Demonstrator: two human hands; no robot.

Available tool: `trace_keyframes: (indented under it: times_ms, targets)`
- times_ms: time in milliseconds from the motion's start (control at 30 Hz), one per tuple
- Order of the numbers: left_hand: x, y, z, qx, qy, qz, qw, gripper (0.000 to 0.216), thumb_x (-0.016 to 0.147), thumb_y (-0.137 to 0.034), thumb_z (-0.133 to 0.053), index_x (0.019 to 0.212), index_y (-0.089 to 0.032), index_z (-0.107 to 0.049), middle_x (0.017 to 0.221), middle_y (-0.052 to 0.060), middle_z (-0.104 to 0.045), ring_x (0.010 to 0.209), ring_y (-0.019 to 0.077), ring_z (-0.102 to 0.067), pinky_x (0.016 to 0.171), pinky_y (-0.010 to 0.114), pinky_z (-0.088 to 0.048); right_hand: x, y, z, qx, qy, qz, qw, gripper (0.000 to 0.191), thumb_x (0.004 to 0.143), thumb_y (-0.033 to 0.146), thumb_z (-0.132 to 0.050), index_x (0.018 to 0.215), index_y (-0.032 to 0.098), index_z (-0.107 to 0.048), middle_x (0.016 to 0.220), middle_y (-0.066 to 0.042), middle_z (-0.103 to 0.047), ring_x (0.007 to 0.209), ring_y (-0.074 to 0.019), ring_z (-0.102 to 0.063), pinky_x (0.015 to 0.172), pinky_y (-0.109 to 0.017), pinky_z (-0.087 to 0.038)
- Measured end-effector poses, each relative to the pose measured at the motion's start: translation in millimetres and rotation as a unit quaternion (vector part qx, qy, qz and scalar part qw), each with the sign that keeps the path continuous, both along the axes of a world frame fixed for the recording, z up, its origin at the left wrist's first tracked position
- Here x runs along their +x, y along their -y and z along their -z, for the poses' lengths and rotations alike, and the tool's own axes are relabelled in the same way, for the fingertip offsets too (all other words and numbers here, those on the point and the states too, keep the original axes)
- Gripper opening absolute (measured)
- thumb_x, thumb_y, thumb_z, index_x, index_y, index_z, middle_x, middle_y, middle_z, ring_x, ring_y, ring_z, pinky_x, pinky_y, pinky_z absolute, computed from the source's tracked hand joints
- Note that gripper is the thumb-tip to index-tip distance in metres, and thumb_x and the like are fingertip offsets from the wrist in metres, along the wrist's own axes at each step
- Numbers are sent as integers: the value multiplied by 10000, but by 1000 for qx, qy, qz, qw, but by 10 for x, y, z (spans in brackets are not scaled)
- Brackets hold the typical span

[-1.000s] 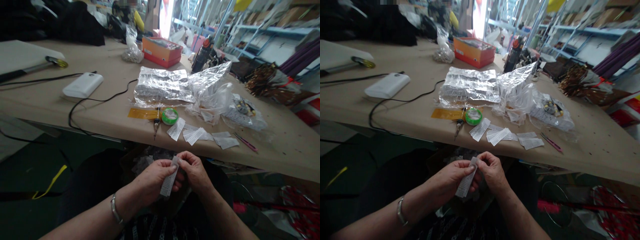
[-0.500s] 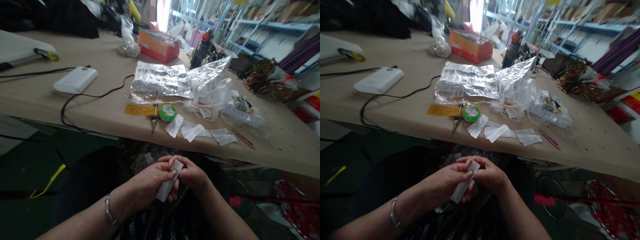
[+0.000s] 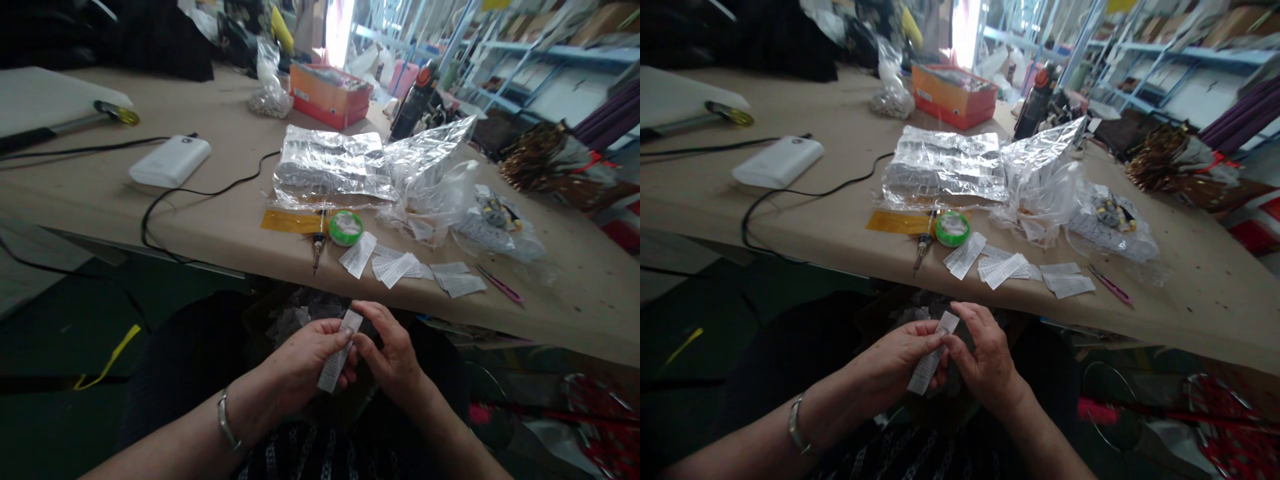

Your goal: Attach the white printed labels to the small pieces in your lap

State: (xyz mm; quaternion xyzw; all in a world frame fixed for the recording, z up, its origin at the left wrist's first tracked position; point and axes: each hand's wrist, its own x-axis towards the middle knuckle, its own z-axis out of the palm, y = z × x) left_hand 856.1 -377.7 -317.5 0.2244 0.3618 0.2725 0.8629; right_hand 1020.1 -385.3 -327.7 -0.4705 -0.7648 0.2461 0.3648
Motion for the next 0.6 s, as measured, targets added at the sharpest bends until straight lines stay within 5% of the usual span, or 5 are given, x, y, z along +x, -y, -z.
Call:
trace_keyframes:
  times_ms: [600]
  targets:
    - [-31, -8, -5, 2, -2, -18, 1000, 193, 777, -313, -615, 770, -127, -565, 588, 6, -552, 439, 82, -507, 449, 187, -396, -86, 10, 50, -13, -21, 28, 999, 347, 865, 288, -527, 1201, 204, -508, 1082, -84, -622, 998, -213, -590, 879, -340, -480]
